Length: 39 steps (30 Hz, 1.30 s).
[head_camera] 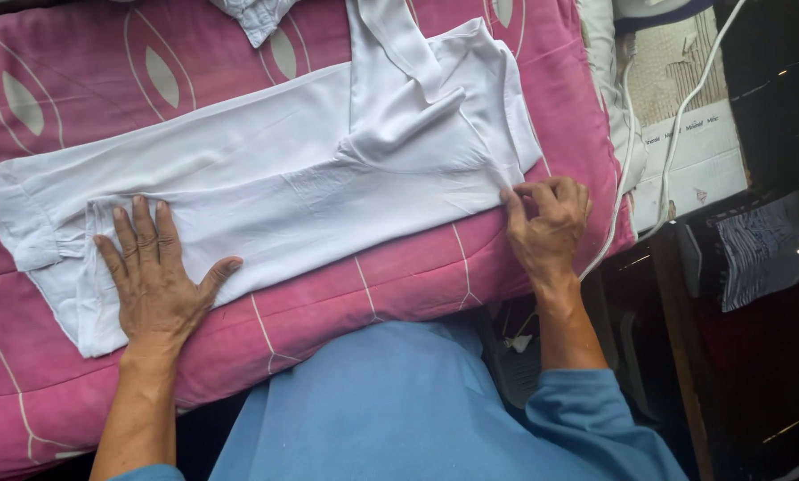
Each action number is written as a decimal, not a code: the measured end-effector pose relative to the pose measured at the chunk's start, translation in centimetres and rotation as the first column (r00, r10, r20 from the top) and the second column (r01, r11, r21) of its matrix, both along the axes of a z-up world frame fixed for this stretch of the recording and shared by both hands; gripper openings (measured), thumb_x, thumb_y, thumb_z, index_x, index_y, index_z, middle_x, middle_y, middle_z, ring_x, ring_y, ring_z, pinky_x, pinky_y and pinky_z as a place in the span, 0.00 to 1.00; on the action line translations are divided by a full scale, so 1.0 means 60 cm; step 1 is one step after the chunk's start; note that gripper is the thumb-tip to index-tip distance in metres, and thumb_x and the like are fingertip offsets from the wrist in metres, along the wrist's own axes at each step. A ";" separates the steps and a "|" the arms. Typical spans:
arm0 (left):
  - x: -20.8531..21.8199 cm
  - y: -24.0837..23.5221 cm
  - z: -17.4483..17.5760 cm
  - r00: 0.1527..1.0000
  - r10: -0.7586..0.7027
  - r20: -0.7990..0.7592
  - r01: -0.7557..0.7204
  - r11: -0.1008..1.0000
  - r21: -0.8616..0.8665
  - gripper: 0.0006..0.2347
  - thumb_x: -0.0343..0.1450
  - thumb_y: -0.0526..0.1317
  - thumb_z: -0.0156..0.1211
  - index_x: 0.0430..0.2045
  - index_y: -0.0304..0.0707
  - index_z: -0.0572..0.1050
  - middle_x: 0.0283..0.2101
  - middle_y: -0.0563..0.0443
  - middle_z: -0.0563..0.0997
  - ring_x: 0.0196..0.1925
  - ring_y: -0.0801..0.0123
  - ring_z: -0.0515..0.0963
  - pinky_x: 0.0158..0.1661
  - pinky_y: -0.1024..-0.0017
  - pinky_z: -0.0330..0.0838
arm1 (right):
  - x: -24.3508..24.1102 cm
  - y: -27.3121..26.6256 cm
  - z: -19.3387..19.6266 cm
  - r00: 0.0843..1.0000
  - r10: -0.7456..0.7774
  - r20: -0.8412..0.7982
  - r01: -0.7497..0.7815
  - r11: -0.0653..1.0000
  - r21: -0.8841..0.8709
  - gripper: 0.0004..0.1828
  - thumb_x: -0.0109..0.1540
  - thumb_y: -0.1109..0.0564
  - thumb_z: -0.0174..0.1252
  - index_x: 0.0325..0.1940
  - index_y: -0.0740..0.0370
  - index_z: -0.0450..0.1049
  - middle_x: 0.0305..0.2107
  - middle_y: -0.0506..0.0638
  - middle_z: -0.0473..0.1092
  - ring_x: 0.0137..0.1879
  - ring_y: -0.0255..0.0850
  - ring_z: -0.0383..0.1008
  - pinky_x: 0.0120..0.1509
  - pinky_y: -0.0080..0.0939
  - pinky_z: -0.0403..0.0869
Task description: Ironing and folding a white long-sleeved shirt on an ironing board.
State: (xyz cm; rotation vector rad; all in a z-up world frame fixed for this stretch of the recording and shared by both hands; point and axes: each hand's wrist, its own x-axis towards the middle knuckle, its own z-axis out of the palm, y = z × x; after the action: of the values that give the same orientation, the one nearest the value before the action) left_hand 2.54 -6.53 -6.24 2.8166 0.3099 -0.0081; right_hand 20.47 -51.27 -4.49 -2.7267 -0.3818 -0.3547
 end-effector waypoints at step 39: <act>0.054 -0.196 -0.019 0.975 0.221 0.009 -0.220 0.972 -0.081 0.53 0.62 0.79 0.36 0.74 0.33 0.44 0.78 0.34 0.41 0.78 0.46 0.34 0.69 0.37 0.21 | 0.461 -0.309 -0.063 0.996 0.093 -0.001 -0.076 0.820 0.568 0.34 0.75 0.68 0.68 0.70 0.75 0.49 0.62 0.81 0.54 0.71 0.74 0.56 0.74 0.66 0.64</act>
State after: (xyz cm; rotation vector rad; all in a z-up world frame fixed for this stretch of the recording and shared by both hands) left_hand 5.78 -18.27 -7.37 2.6868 0.6032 0.0527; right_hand 48.15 -69.81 -8.29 -2.1171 -0.3240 -0.3385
